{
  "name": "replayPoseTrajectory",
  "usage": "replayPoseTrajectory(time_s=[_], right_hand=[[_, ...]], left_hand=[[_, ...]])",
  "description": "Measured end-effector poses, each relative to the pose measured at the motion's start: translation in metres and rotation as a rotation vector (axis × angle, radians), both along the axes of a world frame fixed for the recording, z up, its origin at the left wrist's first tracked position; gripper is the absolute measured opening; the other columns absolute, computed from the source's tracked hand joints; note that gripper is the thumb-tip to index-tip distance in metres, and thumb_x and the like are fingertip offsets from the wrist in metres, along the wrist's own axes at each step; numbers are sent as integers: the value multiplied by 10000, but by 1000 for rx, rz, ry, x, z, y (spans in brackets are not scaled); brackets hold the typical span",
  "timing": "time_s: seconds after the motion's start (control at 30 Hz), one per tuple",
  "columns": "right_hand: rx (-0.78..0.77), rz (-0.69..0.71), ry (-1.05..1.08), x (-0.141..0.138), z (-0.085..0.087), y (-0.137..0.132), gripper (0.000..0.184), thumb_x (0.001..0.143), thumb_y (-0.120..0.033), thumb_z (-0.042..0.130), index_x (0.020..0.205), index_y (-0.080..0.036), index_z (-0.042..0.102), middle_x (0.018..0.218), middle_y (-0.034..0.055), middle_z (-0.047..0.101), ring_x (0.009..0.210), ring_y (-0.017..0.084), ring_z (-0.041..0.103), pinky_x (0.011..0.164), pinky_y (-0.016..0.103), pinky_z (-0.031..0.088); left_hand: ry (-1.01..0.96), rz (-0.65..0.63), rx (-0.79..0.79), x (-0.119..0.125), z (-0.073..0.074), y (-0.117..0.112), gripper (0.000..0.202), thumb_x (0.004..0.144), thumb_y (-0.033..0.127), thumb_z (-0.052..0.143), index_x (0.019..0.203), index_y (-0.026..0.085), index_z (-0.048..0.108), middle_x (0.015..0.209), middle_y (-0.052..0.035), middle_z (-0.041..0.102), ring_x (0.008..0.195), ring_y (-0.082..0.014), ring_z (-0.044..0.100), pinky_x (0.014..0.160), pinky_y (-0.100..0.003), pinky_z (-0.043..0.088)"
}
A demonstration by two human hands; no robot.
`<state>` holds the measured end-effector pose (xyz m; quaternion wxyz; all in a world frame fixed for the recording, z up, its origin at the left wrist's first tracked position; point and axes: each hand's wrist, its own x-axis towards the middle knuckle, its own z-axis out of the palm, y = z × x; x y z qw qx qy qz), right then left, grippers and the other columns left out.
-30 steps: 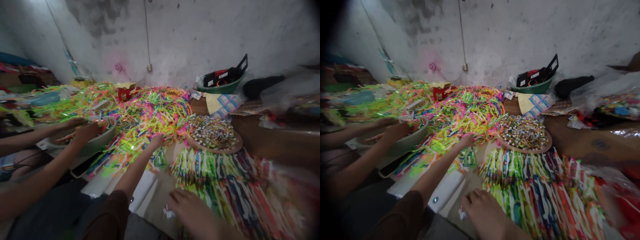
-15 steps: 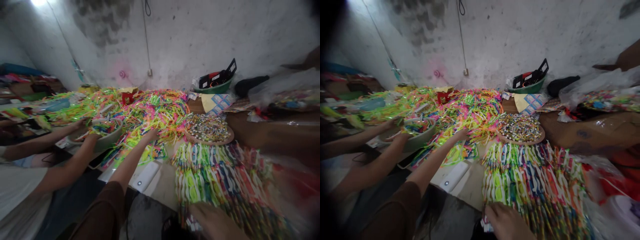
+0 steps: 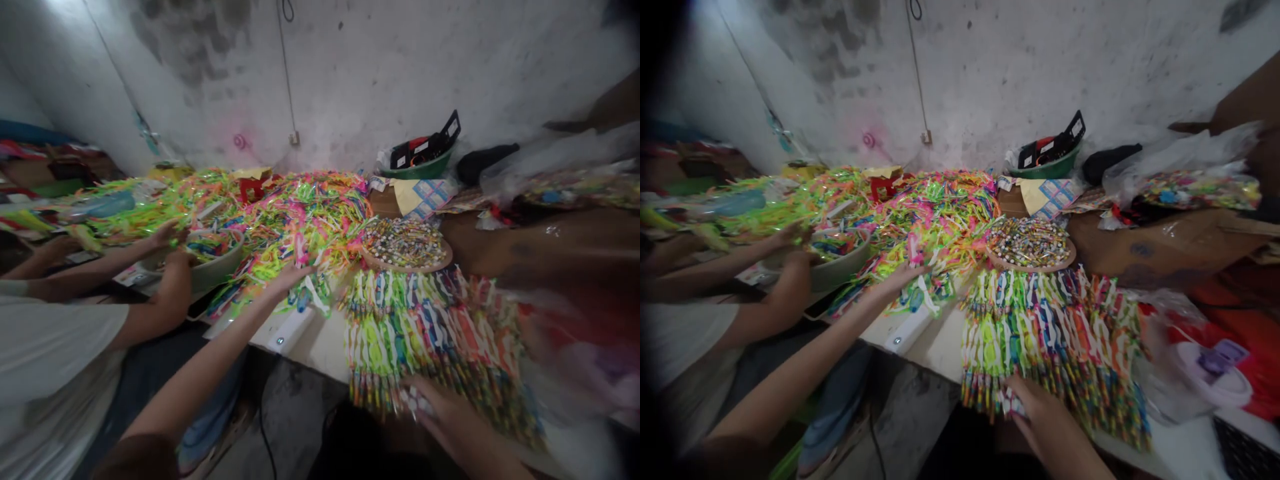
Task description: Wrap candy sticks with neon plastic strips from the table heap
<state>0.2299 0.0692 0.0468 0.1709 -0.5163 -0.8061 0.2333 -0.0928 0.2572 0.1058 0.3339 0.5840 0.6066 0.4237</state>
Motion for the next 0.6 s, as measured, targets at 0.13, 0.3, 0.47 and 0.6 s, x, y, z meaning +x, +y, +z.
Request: replayPoseTrajectory(time_s=[0.13,0.3,0.47,0.6], right_hand=[[-9,-141,127,14,-4,-11,328,818,-234,449,1120,-219,575,1124,85,663,1021,214,633,899,347,495],[-102,-384,498,17,-6,-46,337,773,-391,592,1062,-217,594,1127,80,649,1051,240,609,927,395,486],[-579,-441,994,14,-42,-101,318,702,-417,691,883,-174,595,977,62,667,788,213,678,555,290,575],[-698,-495,1093,9,-69,-137,313,696,-411,704,896,-181,633,1166,87,628,849,211,677,560,260,571]], left_hand=[[-195,-167,-228,18,-13,-89,409,664,484,643,863,129,614,733,-79,699,699,-236,672,603,-319,547],[-601,-422,-712,35,-48,-205,353,617,415,725,842,158,636,655,-36,671,615,-196,649,586,-281,519],[-769,-608,-1021,46,-112,-281,296,620,379,735,862,220,673,648,-14,652,593,-167,590,706,-368,528],[-810,-770,-1087,59,-154,-298,372,614,341,739,956,217,662,723,-17,644,606,-153,583,713,-376,530]])
